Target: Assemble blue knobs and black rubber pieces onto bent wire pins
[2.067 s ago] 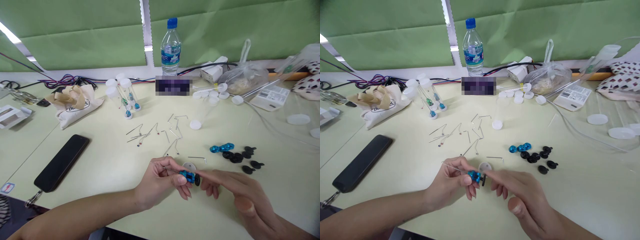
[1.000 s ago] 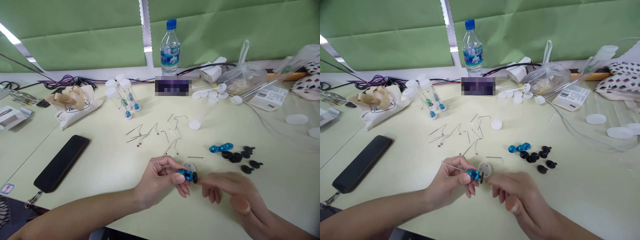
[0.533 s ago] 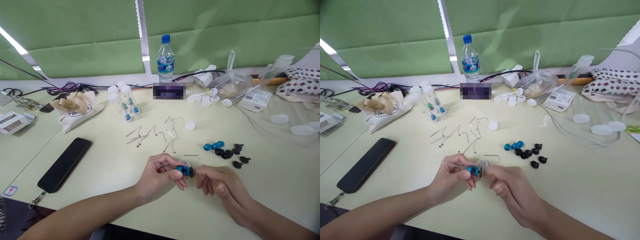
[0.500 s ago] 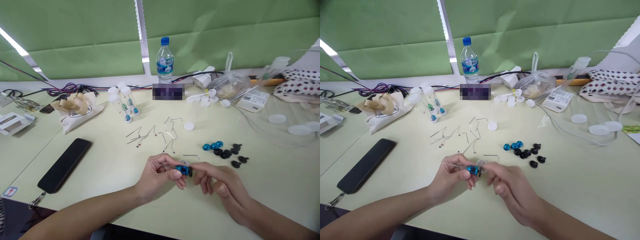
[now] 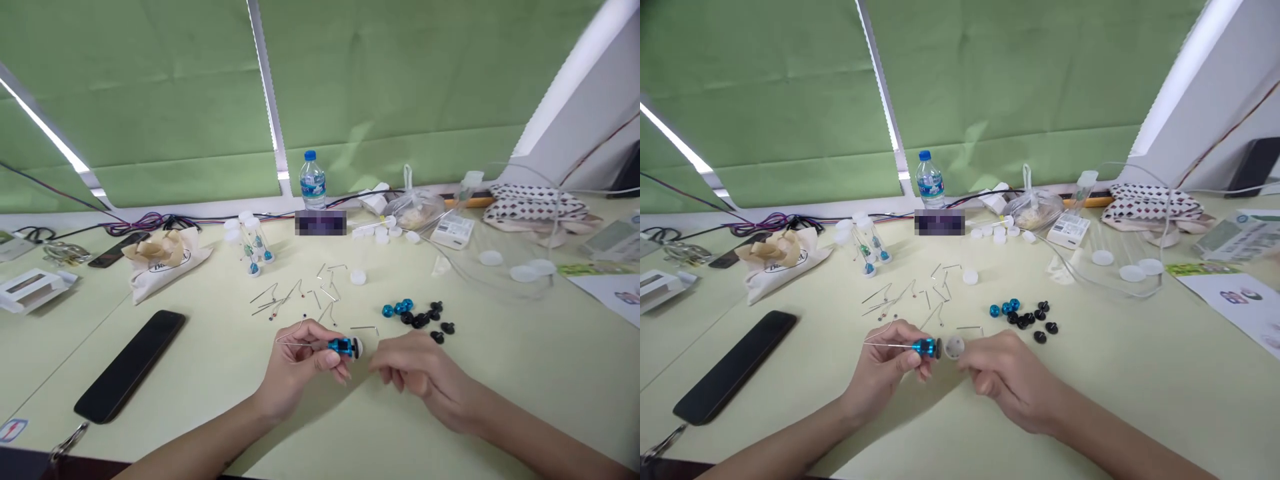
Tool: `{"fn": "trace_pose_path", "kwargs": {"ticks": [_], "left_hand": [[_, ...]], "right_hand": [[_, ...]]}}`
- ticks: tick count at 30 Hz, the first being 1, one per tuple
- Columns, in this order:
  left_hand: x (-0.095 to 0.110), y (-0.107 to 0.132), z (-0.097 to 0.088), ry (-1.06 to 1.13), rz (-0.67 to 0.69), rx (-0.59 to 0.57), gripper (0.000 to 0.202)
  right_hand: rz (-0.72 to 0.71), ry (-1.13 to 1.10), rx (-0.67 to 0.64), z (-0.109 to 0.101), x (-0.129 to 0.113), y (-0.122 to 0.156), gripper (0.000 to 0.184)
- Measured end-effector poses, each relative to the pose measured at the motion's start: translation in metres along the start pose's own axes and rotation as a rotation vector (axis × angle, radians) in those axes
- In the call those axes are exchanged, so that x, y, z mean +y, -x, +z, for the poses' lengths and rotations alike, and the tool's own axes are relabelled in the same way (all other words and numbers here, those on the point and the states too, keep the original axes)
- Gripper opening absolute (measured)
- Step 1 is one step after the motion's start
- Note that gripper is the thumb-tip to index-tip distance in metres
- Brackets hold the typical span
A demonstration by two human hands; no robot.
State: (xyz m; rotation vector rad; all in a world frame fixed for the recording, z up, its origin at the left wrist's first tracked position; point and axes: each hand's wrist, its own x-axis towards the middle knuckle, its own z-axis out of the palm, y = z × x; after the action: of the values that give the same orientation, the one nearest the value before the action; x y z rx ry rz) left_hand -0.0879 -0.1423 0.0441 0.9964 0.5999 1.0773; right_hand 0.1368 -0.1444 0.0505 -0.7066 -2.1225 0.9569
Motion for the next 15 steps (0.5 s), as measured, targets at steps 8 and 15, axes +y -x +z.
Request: {"fn": "trace_pose_path", "kwargs": {"ticks": [8, 15], "left_hand": [[0.009, -0.005, 0.0, -0.054, 0.051, 0.073, 0.015], [0.017, -0.013, 0.006, -0.211, 0.134, -0.031, 0.01]], "right_hand": [[-0.083, 0.167, 0.019, -0.011, -0.016, -0.008, 0.069], [0.142, 0.29, 0.062, -0.007, -0.03, -0.022, 0.024]]}}
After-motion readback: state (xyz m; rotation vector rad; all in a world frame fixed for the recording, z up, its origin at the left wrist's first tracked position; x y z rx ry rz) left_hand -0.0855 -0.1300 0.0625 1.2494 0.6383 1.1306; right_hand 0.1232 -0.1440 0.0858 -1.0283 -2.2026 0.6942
